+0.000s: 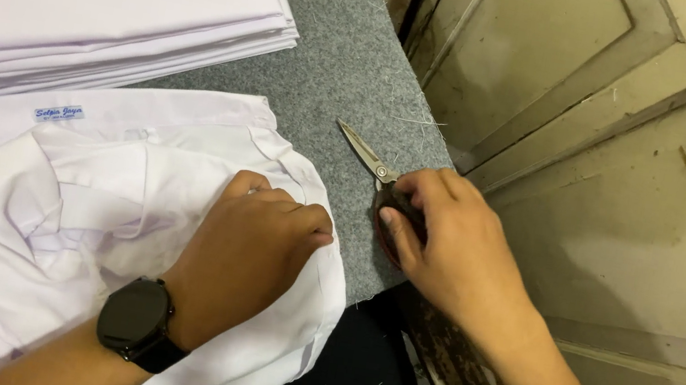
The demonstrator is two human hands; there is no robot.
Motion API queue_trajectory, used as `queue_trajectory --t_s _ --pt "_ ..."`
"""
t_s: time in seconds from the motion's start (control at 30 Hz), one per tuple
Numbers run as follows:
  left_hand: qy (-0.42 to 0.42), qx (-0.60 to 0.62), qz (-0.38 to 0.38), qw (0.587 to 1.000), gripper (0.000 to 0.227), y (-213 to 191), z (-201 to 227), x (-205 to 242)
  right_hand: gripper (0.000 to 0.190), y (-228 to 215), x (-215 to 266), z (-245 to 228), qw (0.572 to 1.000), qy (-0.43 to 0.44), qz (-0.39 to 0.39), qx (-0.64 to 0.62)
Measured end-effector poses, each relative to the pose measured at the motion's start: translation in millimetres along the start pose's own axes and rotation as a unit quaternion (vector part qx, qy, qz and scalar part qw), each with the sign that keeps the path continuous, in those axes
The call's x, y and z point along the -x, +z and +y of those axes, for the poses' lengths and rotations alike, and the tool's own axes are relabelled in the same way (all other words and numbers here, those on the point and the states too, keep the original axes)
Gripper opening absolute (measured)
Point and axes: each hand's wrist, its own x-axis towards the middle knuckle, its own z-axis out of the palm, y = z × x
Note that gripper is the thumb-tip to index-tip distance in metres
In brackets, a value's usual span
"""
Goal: The person uses scissors to trim loose threads from the collar and hem of a white shirt. They repeatedly pick up the scissors, cut the threads, and smooth the fabric with their hands.
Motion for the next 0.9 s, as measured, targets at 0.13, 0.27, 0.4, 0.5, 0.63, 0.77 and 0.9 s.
queue_trajectory --t_s 0.13,0.27,0.4,0.5,0.63,0.77,0.9 --pt "0.069 -0.017 0.025 0.997 0.018 2.1 -8.4 -1.9 0.047 -5.5 -1.9 11.4 0.996 0.059 -0.063 0.026" --pt "0.069 0.033 0.006 0.997 0.025 -1.9 -9.3 -5.5 0.064 -9.0 -4.8 13.4 0.991 0.027 -0.101 0.08" --pt "0.041 0.037 -0.035 0.998 0.023 1.0 -10.1 -6.2 0.046 -25.7 -1.2 7.4 0.976 0.073 -0.164 0.12" --pt "0.056 0.03 -0.033 0.997 0.021 9.0 -14.5 -3.2 0.035 -60.7 8.3 10.5 0.97 0.118 -0.188 0.1" --pt "0.102 0.043 0.015 0.994 0.016 12.7 -17.4 -2.0 0.045 -91.6 34.2 32.0 0.976 0.115 -0.168 0.08" --pt "0.076 0.094 -0.017 0.993 0.022 9.9 -18.3 -6.0 0.05 -84.5 42.0 41.8 0.988 -0.056 -0.141 0.006" --pt "0.05 0.109 -0.04 0.992 0.025 7.9 -17.7 -9.0 0.054 -65.2 27.5 31.6 0.987 -0.09 -0.134 -0.001"
